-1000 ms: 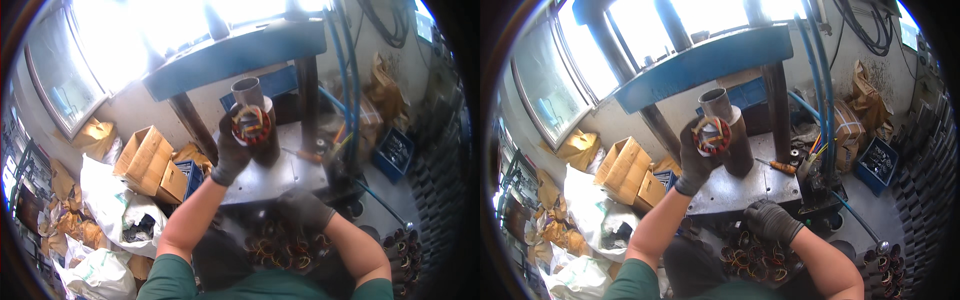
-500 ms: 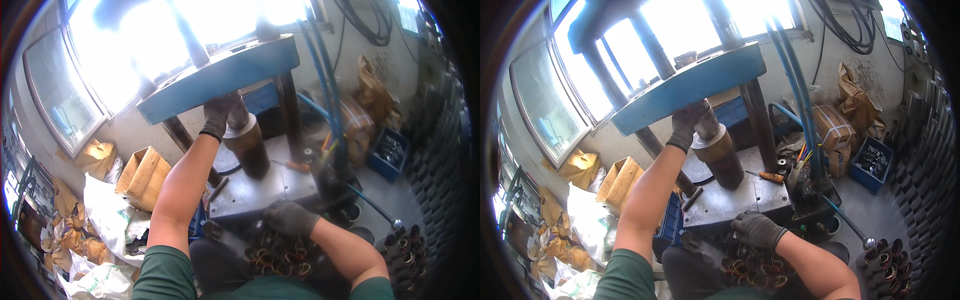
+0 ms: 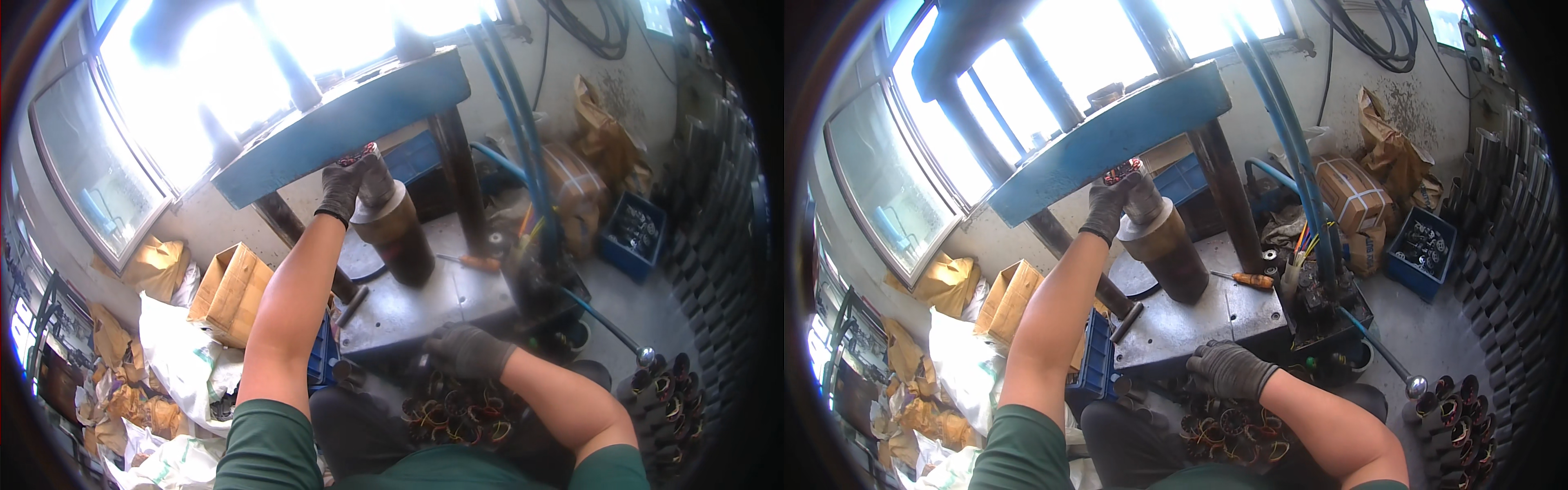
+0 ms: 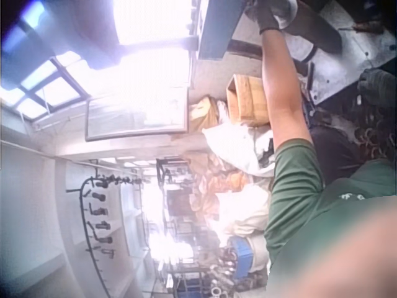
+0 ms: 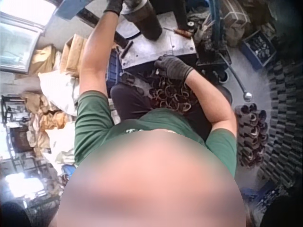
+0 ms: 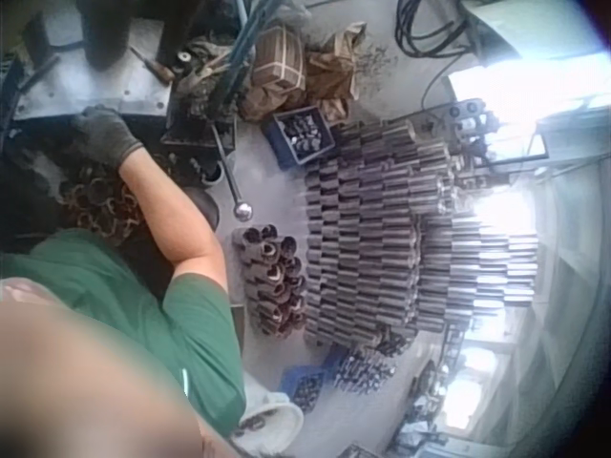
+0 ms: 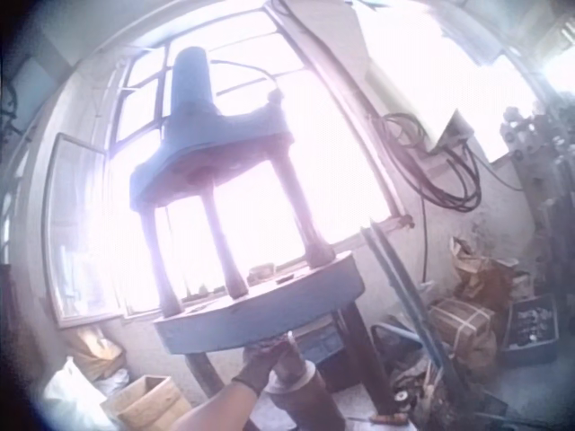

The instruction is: The person organizes the wires of a stator by hand and uses a hydraulic press to insert the stator into a cylindrical metal housing.

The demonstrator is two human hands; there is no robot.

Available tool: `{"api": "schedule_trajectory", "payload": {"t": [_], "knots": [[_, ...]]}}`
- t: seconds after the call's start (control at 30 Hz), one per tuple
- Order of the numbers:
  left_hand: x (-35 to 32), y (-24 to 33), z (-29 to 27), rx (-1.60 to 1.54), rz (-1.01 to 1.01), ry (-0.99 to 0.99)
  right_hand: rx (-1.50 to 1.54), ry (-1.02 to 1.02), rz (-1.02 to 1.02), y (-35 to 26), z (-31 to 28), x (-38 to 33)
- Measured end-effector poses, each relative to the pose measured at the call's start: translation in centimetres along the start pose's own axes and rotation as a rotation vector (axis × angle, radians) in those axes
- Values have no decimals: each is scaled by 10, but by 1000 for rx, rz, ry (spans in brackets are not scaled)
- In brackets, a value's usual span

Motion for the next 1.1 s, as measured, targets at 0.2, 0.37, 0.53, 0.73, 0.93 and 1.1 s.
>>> {"api": "schedule_trajectory", "payload": {"t": [0.2,0.37,0.53,0.73,0.93,1.1], "knots": [[28,-32,1,-84,176,-74,-2,-5,-5,3,7,3],[15,-16,14,8,240,-48,15,-49,17,4,5,-2],[-6,-1,-1,175,165,-91,46,-83,28,0,1,-1],[-28,9,-15,498,270,-108,90,-74,7,-5,-6,-6],[3,-16,-21,1010,325,-75,23,-130,15,-15,-6,0],[-24,-69,-10,1473,703,-7,20,-128,15,-15,-8,-12]]}}
Point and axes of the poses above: each hand's wrist, its own x-axis towards the middle knuckle, its own z-axis out of the palm, y = z × x, the point moved 5 cm from there along x, towards the middle knuckle, and after that the axes turned 14 degrees about -y, right-handed, at the moved point
